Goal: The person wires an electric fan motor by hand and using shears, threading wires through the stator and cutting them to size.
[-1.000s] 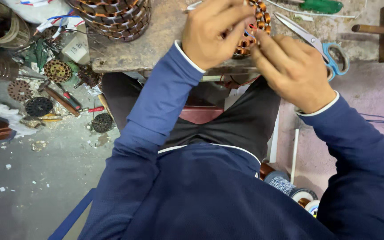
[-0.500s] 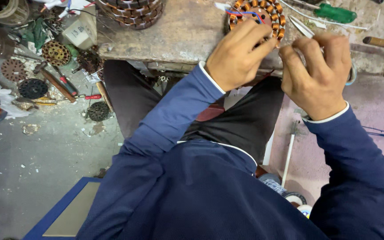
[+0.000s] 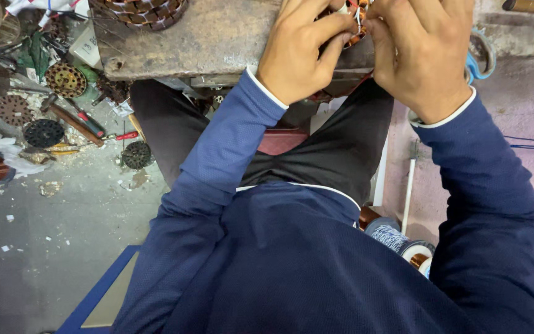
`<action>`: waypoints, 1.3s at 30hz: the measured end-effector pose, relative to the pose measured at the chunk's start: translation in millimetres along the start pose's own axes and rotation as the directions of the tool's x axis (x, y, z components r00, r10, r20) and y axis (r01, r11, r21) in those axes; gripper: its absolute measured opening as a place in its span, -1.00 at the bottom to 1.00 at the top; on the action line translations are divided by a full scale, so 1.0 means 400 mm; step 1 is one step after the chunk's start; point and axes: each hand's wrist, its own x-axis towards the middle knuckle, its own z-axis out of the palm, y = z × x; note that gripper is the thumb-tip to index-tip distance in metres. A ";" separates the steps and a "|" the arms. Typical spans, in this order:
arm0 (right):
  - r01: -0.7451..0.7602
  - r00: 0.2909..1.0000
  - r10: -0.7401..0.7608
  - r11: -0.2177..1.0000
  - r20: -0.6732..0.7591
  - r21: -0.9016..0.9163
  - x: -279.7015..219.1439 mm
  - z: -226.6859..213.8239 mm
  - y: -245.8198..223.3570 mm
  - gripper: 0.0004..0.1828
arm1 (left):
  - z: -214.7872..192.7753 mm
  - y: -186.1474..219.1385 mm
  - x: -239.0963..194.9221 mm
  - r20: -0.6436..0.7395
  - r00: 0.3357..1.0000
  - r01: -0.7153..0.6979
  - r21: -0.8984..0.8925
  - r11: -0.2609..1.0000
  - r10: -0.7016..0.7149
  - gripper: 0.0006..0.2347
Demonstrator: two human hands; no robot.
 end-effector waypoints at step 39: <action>-0.034 0.998 0.024 0.985 0.062 0.172 -0.011 0.025 0.017 -0.79 | 0.014 -0.026 -0.009 0.034 0.998 0.053 -0.148 0.988 -0.049 -0.89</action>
